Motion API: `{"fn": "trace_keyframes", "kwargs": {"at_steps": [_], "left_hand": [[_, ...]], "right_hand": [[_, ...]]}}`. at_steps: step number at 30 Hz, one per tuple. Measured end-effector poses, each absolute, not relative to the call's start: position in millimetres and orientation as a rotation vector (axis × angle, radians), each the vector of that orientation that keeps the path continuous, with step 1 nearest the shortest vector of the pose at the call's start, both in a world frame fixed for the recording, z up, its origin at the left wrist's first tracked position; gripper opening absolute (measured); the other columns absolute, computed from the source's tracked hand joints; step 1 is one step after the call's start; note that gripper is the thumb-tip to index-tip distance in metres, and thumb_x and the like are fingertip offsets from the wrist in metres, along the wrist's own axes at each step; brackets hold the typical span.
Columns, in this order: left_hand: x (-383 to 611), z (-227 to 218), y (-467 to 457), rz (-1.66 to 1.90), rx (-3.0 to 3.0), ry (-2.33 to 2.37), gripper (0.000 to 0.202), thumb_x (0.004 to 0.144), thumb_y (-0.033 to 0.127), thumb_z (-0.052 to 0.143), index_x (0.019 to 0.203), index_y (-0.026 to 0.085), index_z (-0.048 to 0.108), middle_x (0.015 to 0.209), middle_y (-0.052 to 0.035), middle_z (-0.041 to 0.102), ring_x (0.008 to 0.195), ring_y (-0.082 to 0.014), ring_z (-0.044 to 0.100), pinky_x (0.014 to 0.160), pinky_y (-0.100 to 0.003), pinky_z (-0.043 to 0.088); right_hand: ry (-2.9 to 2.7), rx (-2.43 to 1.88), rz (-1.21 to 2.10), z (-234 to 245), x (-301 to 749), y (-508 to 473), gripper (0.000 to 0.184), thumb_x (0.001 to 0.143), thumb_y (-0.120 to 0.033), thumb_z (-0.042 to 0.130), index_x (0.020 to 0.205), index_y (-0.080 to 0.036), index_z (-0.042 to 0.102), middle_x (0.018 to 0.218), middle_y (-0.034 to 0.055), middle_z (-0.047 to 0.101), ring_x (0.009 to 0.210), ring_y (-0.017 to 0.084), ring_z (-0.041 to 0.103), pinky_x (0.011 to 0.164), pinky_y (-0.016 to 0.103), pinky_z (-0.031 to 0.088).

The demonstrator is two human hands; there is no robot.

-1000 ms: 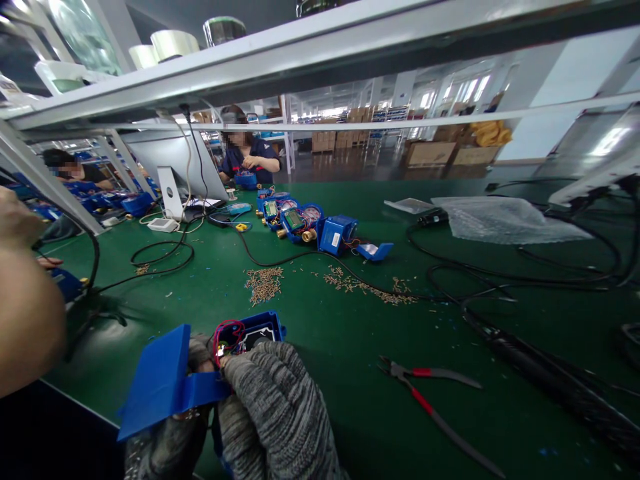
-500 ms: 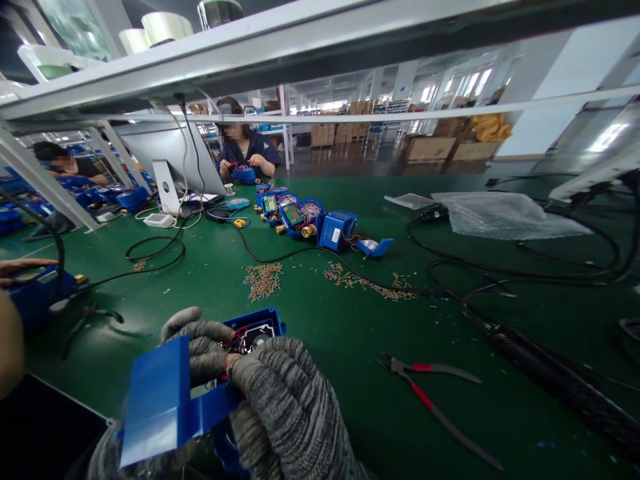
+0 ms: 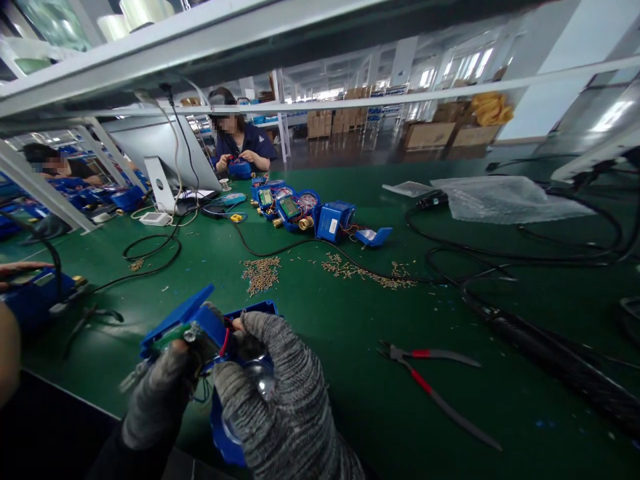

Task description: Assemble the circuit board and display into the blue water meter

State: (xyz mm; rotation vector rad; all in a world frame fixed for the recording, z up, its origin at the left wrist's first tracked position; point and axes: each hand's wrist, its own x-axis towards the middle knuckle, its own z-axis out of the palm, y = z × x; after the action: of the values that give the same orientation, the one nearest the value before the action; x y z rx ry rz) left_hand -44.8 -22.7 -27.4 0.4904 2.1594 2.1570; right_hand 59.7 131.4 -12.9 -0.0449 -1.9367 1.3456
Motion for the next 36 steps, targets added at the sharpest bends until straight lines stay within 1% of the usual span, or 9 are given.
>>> {"fn": "trace_keyframes", "kwargs": {"at_steps": [3,7,9,11,17,21,26,32,36], "left_hand": [[-46,-14,-11,2.231,0.442,2.052,0.04,0.067,0.063,0.079,0.085,0.027,0.081,0.094,-0.0038,0.081,0.091,-0.0295,0.076,0.081,-0.039,0.066],[-47,-4,-4,2.411,0.303,1.887,0.024,0.064,0.051,0.087,0.075,0.031,0.082,0.085,0.0034,0.081,0.083,-0.0234,0.078,0.076,-0.027,0.066],[-48,-8,-5,2.454,0.281,1.843,0.018,0.065,0.046,0.089,0.076,0.034,0.081,0.082,0.0063,0.08,0.08,-0.0198,0.078,0.071,-0.021,0.065],[-49,-15,-9,2.473,0.323,1.865,0.017,0.067,0.043,0.088,0.08,0.036,0.082,0.085,0.0073,0.08,0.082,-0.0184,0.078,0.075,-0.02,0.064],[-55,-34,-23,2.445,0.326,1.962,0.011,0.079,0.038,0.079,0.089,0.035,0.082,0.096,0.0055,0.08,0.094,-0.0205,0.077,0.095,-0.028,0.06],[-53,-30,-19,2.49,0.295,1.914,0.015,0.07,0.041,0.085,0.081,0.032,0.082,0.089,0.0047,0.081,0.086,-0.0229,0.078,0.082,-0.03,0.065],[-49,-17,-9,2.492,0.223,1.755,0.018,0.066,0.042,0.089,0.078,0.031,0.082,0.083,0.0064,0.08,0.079,-0.0179,0.078,0.07,-0.019,0.064],[-50,-23,-13,2.495,0.227,1.83,0.019,0.069,0.043,0.087,0.085,0.034,0.082,0.093,0.0071,0.08,0.097,-0.0186,0.076,0.088,-0.02,0.062],[-48,-14,-6,2.442,0.276,1.754,0.027,0.064,0.047,0.088,0.082,0.028,0.082,0.093,0.002,0.081,0.096,-0.026,0.076,0.087,-0.031,0.065]], "right_hand": [[-1.952,0.019,1.456,-11,56,135,0.033,0.095,-0.019,0.061,0.127,-0.028,0.061,0.117,0.0045,0.072,0.103,0.021,0.072,0.09,0.036,0.063],[-1.966,0.053,1.442,-7,54,138,0.04,0.095,-0.014,0.058,0.132,-0.028,0.061,0.123,0.0042,0.071,0.108,0.02,0.071,0.095,0.035,0.062],[-1.944,0.021,1.393,-4,52,137,0.036,0.093,-0.014,0.061,0.126,-0.028,0.064,0.119,0.0022,0.072,0.104,0.018,0.072,0.093,0.032,0.062],[-1.917,-0.005,1.319,-1,50,136,0.03,0.091,-0.014,0.063,0.118,-0.027,0.067,0.111,0.0001,0.074,0.099,0.015,0.072,0.091,0.029,0.063],[-1.94,-0.008,1.145,5,45,137,0.018,0.09,-0.015,0.064,0.106,-0.022,0.068,0.1,0.0011,0.074,0.092,0.016,0.072,0.086,0.03,0.062],[-1.946,-0.005,1.172,4,43,136,0.016,0.091,-0.015,0.063,0.104,-0.021,0.069,0.1,0.0017,0.074,0.092,0.017,0.072,0.085,0.032,0.062],[-1.932,-0.065,1.077,1,45,133,0.018,0.091,-0.016,0.066,0.108,-0.021,0.068,0.103,0.0013,0.074,0.094,0.017,0.071,0.087,0.032,0.061],[-1.872,0.085,0.842,4,48,133,0.018,0.091,-0.01,0.066,0.107,-0.017,0.067,0.103,0.0042,0.073,0.1,0.017,0.069,0.095,0.035,0.059],[-1.889,0.033,0.917,4,47,134,0.019,0.091,-0.013,0.065,0.109,-0.019,0.067,0.104,0.0046,0.074,0.097,0.02,0.071,0.091,0.039,0.062]]}}
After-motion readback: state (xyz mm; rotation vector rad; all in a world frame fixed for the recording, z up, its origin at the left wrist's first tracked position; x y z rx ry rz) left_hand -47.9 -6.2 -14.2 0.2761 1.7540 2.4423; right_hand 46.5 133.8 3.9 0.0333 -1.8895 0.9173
